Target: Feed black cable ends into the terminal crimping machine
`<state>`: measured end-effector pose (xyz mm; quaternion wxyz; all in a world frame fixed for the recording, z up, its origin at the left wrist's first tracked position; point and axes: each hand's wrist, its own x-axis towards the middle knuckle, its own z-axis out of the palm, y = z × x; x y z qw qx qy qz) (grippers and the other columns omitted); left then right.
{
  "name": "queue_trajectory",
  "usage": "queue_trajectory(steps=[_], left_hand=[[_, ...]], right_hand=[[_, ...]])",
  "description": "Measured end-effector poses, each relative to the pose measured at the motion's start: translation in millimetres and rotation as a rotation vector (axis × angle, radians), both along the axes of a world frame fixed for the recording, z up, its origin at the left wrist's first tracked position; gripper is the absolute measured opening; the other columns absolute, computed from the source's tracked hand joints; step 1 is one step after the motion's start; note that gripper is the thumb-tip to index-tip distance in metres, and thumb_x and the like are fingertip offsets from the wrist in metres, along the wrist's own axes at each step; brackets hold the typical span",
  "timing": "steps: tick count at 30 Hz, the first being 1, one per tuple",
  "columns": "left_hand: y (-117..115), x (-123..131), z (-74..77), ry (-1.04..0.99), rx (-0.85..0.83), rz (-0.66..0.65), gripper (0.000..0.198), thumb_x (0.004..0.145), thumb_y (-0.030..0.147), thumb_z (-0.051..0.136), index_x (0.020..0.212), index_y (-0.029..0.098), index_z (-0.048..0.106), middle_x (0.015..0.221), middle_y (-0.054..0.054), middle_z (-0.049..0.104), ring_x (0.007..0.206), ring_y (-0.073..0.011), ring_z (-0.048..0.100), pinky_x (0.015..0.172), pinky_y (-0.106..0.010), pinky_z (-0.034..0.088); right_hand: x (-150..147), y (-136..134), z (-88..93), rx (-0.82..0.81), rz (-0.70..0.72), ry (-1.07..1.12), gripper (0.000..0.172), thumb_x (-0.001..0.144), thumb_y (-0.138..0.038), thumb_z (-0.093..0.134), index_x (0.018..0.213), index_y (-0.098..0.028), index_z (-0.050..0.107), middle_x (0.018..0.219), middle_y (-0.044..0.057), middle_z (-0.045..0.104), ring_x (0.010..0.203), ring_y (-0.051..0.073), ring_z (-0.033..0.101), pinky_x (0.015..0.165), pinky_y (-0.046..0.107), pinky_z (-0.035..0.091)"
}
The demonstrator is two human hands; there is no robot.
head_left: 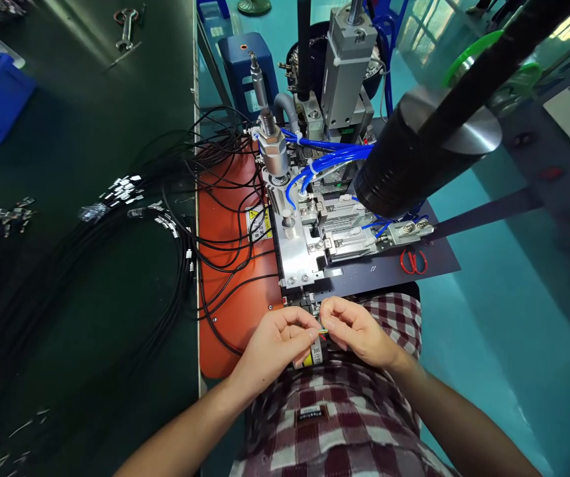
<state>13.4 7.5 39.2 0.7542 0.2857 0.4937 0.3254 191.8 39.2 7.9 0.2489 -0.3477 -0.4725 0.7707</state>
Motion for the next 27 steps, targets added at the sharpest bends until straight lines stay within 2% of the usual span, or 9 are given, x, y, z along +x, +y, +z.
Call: queue_trajectory(steps=[6,14,18,21,24,26,27], left_hand=[[0,3,1.4,0.129,0.038,0.013,0.025,0.077,0.036,0.067,0.079,0.011,0.06,0.044,0.008,0.044,0.041,-0.004,0.036,0.041,-0.017,0.025],[-2,5,-3.7,0.144,0.056,0.095,0.029,0.078,0.039,0.067,0.078,0.011,0.059,0.045,0.011,0.037,0.041,-0.0024,0.026,0.04,-0.016,0.019],[-1,5,-3.9,0.153,0.056,0.087,0.031,0.078,0.042,0.066,0.079,0.012,0.057,0.045,0.011,0.037,0.041,-0.0028,0.025,0.04,-0.017,0.018],[0,5,-2.9,0.188,0.075,0.07,0.03,0.078,0.041,0.066,0.078,0.012,0.058,0.046,0.01,0.037,0.042,-0.0035,0.028,0.04,-0.018,0.019],[-1,4,-0.6,0.24,0.134,0.051,0.025,0.079,0.037,0.064,0.077,0.012,0.059,0.051,0.008,0.042,0.045,-0.0044,0.033,0.042,-0.018,0.024],[-3,4,0.9,0.289,0.185,0.034,0.022,0.081,0.034,0.063,0.076,0.012,0.061,0.058,0.005,0.049,0.049,-0.0052,0.038,0.045,-0.018,0.028],[-3,4,1.5,0.311,0.208,0.028,0.021,0.081,0.033,0.063,0.076,0.012,0.062,0.062,0.003,0.053,0.053,-0.0058,0.041,0.047,-0.018,0.031]], right_hand=[[4,5,1.2,0.011,0.052,-0.008,0.024,0.092,-0.039,0.055,0.081,-0.018,0.051,0.066,-0.005,0.041,0.051,0.007,0.037,0.047,0.021,0.03],[-3,-9,6.9,0.212,-0.175,-0.267,0.016,0.089,-0.033,0.059,0.09,-0.018,0.061,0.063,-0.004,0.049,0.052,0.01,0.045,0.05,0.024,0.036],[-8,-14,8.7,0.384,-0.241,-0.399,0.01,0.089,-0.029,0.061,0.085,-0.019,0.064,0.068,-0.001,0.057,0.059,0.012,0.051,0.055,0.025,0.039],[-7,-12,15.8,0.577,-0.199,-0.438,0.012,0.093,-0.022,0.054,0.083,-0.019,0.061,0.079,0.002,0.062,0.071,0.014,0.056,0.065,0.027,0.042],[-4,-9,22.9,0.732,-0.109,-0.473,0.014,0.095,-0.018,0.047,0.085,-0.018,0.057,0.082,0.004,0.061,0.076,0.016,0.055,0.07,0.03,0.041],[-3,-8,23.8,0.733,-0.088,-0.478,0.015,0.096,-0.019,0.045,0.085,-0.018,0.055,0.083,0.004,0.06,0.076,0.016,0.055,0.07,0.03,0.041],[-3,-8,22.7,0.684,-0.085,-0.467,0.015,0.096,-0.021,0.045,0.085,-0.018,0.055,0.082,0.003,0.058,0.074,0.015,0.054,0.068,0.029,0.041]])
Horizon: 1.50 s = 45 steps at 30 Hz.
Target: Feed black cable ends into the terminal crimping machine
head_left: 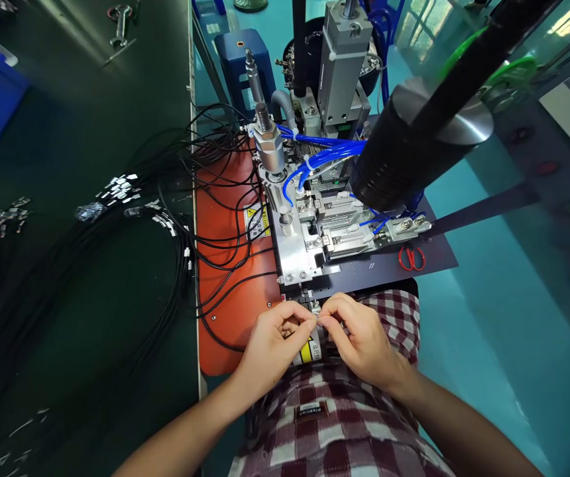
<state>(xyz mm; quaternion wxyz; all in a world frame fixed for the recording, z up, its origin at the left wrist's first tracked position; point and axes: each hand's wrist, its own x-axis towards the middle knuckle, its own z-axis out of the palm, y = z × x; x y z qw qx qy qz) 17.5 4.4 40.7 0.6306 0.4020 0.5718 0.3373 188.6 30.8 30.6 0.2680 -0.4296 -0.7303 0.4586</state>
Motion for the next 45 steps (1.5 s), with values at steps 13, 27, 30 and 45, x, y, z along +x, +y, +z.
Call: queue_trajectory(steps=[13,27,30,45], left_hand=[[-2,-3,-7.4,0.313,0.399,0.004,0.013,0.087,0.023,0.057,0.088,0.019,0.069,0.085,-0.004,0.061,0.081,-0.015,0.058,0.069,-0.025,0.046],[6,-18,-23.7,0.53,0.561,-0.16,0.019,0.092,0.018,0.051,0.106,0.018,0.063,0.091,-0.006,0.062,0.084,-0.0145,0.06,0.073,-0.026,0.05],[8,-23,-25.4,0.596,0.591,-0.174,0.019,0.093,0.017,0.048,0.103,0.018,0.064,0.087,-0.004,0.06,0.082,-0.0142,0.06,0.074,-0.026,0.05],[7,-32,-31.5,0.855,0.717,-0.376,0.041,0.088,0.005,0.042,0.12,0.018,0.064,0.085,-0.006,0.051,0.072,-0.015,0.055,0.061,-0.025,0.05]], right_hand=[[-8,3,-13.5,-0.244,-0.087,0.103,0.019,0.096,-0.028,0.046,0.08,-0.02,0.052,0.073,-0.001,0.051,0.066,0.014,0.045,0.062,0.026,0.037],[-9,16,-33.3,-0.533,-0.186,0.281,0.025,0.089,-0.04,0.054,0.076,-0.019,0.049,0.061,-0.006,0.04,0.052,0.009,0.031,0.047,0.024,0.025],[-8,23,-38.7,-0.49,-0.202,0.233,0.026,0.089,-0.04,0.054,0.074,-0.019,0.05,0.06,-0.005,0.041,0.052,0.009,0.032,0.048,0.024,0.026],[-12,26,-53.5,-0.504,-0.162,0.209,0.023,0.09,-0.039,0.055,0.079,-0.019,0.054,0.061,-0.005,0.045,0.051,0.01,0.038,0.049,0.024,0.03]])
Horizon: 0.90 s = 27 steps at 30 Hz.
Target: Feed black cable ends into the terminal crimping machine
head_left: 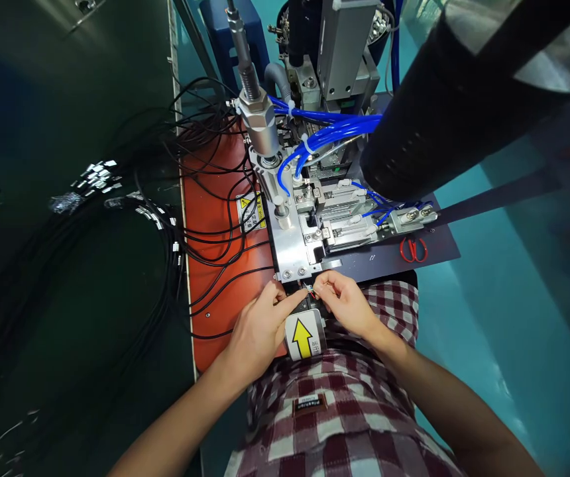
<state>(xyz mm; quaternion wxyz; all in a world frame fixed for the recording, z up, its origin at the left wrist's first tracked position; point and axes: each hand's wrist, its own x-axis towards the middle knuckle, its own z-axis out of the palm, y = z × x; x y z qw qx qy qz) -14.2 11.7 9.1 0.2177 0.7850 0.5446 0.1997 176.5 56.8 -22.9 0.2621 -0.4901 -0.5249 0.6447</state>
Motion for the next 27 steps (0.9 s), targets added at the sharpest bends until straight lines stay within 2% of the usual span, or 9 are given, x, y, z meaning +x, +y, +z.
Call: queue_trajectory(steps=[9,17,19,23,25,27], left_hand=[[-2,1,-0.4,0.036,-0.024,0.017,0.041,0.09,0.009,0.042,0.123,0.022,0.062,0.088,-0.005,0.05,0.072,-0.0144,0.055,0.062,-0.025,0.051],[-2,4,-0.6,0.174,0.064,-0.007,0.038,0.09,0.011,0.04,0.121,0.02,0.063,0.083,-0.005,0.051,0.07,-0.0152,0.056,0.059,-0.025,0.051],[-2,5,0.3,0.209,0.099,-0.016,0.037,0.09,0.012,0.041,0.12,0.018,0.063,0.082,-0.005,0.052,0.068,-0.0153,0.055,0.058,-0.026,0.05],[-2,8,1.8,0.291,0.202,-0.03,0.034,0.09,0.012,0.044,0.116,0.016,0.065,0.078,-0.005,0.053,0.061,-0.0158,0.052,0.053,-0.027,0.047],[-2,9,1.8,0.304,0.235,-0.032,0.033,0.089,0.012,0.046,0.115,0.015,0.065,0.077,-0.005,0.053,0.062,-0.0169,0.052,0.053,-0.028,0.046],[-2,9,1.4,0.291,0.235,-0.037,0.032,0.089,0.012,0.046,0.116,0.015,0.064,0.078,-0.005,0.054,0.064,-0.0177,0.053,0.054,-0.028,0.047]], right_hand=[[1,0,-1.8,0.013,0.013,-0.011,0.023,0.091,-0.039,0.053,0.08,-0.019,0.052,0.061,-0.006,0.045,0.051,0.01,0.041,0.049,0.024,0.032],[-1,-5,2.5,0.14,-0.005,-0.131,0.019,0.093,-0.034,0.05,0.08,-0.02,0.053,0.059,-0.004,0.051,0.053,0.013,0.049,0.054,0.026,0.038],[-2,-4,3.8,0.105,-0.023,-0.126,0.018,0.092,-0.034,0.051,0.08,-0.02,0.053,0.058,-0.004,0.051,0.052,0.012,0.049,0.053,0.025,0.038],[-5,-2,4.9,-0.094,-0.007,0.016,0.022,0.091,-0.036,0.05,0.077,-0.02,0.049,0.054,-0.006,0.047,0.046,0.011,0.044,0.049,0.024,0.035],[-6,-3,6.5,-0.033,-0.011,-0.04,0.021,0.091,-0.035,0.049,0.077,-0.02,0.05,0.056,-0.005,0.047,0.048,0.011,0.044,0.049,0.024,0.035],[-7,-6,8.8,0.145,-0.042,-0.182,0.018,0.091,-0.031,0.049,0.077,-0.02,0.052,0.063,-0.003,0.051,0.055,0.012,0.047,0.055,0.026,0.037]])
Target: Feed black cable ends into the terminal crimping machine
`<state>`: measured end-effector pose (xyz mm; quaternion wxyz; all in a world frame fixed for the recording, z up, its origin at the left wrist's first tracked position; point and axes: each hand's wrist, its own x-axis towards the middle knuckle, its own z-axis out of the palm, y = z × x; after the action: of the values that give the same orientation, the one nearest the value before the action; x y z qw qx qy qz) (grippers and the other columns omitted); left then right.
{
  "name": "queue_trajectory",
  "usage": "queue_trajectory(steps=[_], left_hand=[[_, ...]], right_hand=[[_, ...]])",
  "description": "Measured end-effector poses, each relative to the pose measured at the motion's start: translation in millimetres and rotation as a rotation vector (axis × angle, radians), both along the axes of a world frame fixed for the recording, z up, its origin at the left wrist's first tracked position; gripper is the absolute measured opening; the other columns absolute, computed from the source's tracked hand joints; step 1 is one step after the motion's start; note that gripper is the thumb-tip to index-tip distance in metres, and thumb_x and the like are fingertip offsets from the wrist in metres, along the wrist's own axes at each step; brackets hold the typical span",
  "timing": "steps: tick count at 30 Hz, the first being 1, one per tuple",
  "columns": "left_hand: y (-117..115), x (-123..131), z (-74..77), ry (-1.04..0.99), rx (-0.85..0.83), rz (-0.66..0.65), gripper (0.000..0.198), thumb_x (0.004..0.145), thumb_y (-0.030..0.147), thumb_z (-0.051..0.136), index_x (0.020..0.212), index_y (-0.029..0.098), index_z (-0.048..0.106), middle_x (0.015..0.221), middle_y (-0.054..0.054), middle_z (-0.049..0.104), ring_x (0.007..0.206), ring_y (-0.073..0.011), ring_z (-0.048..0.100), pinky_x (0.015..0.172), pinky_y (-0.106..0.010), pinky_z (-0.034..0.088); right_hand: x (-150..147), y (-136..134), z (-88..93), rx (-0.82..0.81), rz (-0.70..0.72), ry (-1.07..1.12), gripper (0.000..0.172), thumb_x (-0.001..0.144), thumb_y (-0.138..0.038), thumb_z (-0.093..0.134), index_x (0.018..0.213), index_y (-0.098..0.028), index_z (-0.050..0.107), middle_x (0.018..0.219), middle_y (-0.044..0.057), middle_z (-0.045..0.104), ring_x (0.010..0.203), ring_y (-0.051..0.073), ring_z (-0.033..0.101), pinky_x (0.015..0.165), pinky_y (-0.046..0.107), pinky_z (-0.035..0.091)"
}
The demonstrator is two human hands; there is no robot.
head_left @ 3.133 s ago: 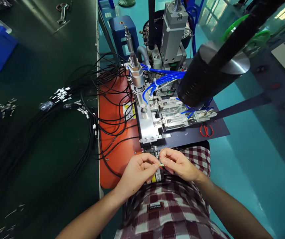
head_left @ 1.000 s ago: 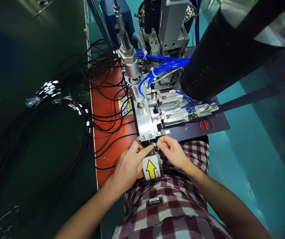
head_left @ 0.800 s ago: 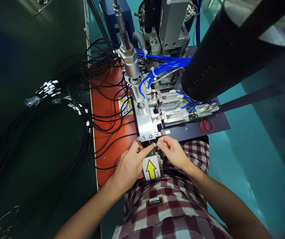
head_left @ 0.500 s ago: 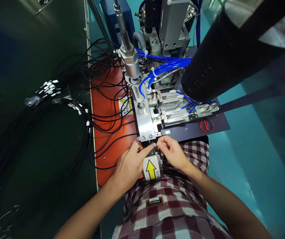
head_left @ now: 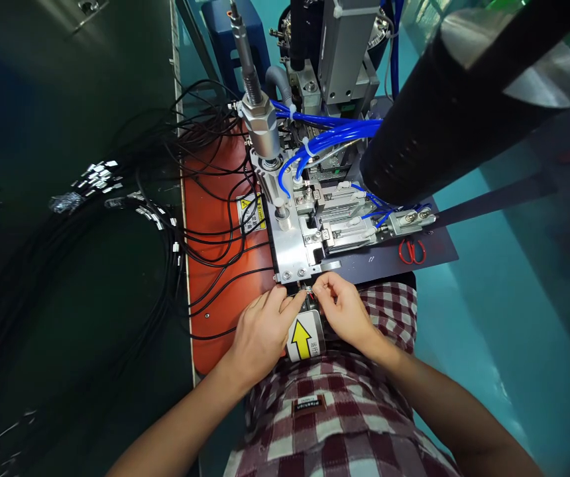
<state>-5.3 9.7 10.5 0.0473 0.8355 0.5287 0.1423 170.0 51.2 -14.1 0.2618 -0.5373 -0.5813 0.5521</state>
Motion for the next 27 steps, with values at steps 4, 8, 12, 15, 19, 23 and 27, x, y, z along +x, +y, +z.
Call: queue_trajectory(steps=[4,8,12,15,19,23,27], left_hand=[[0,-2,-2.0,-0.066,-0.048,-0.003,0.031,0.089,0.011,0.046,0.114,0.012,0.064,0.081,-0.007,0.058,0.069,-0.0179,0.056,0.06,-0.029,0.051],[2,-5,-4.0,-0.124,-0.085,-0.001,0.031,0.088,0.009,0.046,0.113,0.011,0.064,0.086,-0.008,0.06,0.075,-0.0194,0.059,0.065,-0.031,0.053],[2,-5,-5.3,-0.14,-0.081,0.0,0.033,0.087,0.007,0.045,0.112,0.012,0.065,0.09,-0.01,0.061,0.08,-0.0213,0.06,0.067,-0.032,0.054],[2,-5,-6.6,-0.141,-0.052,0.005,0.031,0.086,0.008,0.047,0.111,0.013,0.066,0.09,-0.01,0.061,0.078,-0.0215,0.06,0.065,-0.032,0.053],[2,-5,-6.8,-0.122,-0.029,0.0,0.03,0.086,0.009,0.049,0.11,0.014,0.067,0.089,-0.01,0.06,0.076,-0.0215,0.059,0.062,-0.032,0.052],[2,-4,-4.3,-0.07,-0.021,0.016,0.031,0.085,0.008,0.049,0.11,0.015,0.067,0.088,-0.009,0.061,0.076,-0.0219,0.058,0.062,-0.032,0.05],[1,-2,-2.2,-0.044,-0.024,0.02,0.03,0.085,0.01,0.052,0.111,0.016,0.067,0.088,-0.009,0.061,0.078,-0.0224,0.057,0.064,-0.032,0.05]], right_hand=[[0,-1,1.8,0.089,-0.022,-0.07,0.018,0.091,-0.029,0.049,0.075,-0.02,0.052,0.069,0.0,0.053,0.06,0.013,0.047,0.06,0.027,0.037],[1,6,-1.9,-0.263,0.016,0.206,0.024,0.087,-0.04,0.053,0.075,-0.019,0.05,0.055,-0.005,0.047,0.048,0.011,0.041,0.051,0.025,0.033],[2,9,-2.7,-0.302,-0.012,0.262,0.027,0.083,-0.044,0.058,0.075,-0.019,0.05,0.053,-0.006,0.048,0.048,0.01,0.042,0.051,0.025,0.033],[2,7,-2.1,-0.286,-0.024,0.252,0.027,0.082,-0.044,0.058,0.076,-0.019,0.051,0.053,-0.006,0.049,0.047,0.01,0.042,0.05,0.025,0.031],[0,7,-6.9,-0.316,-0.043,0.298,0.027,0.081,-0.043,0.061,0.074,-0.019,0.052,0.051,-0.006,0.049,0.048,0.01,0.041,0.051,0.025,0.031],[2,10,-13.9,-0.439,-0.002,0.41,0.03,0.08,-0.043,0.062,0.068,-0.018,0.052,0.05,-0.006,0.045,0.047,0.009,0.038,0.052,0.024,0.031],[8,6,-5.9,-0.162,0.012,0.1,0.024,0.088,-0.039,0.055,0.078,-0.018,0.058,0.064,-0.001,0.058,0.051,0.012,0.048,0.054,0.026,0.036]])
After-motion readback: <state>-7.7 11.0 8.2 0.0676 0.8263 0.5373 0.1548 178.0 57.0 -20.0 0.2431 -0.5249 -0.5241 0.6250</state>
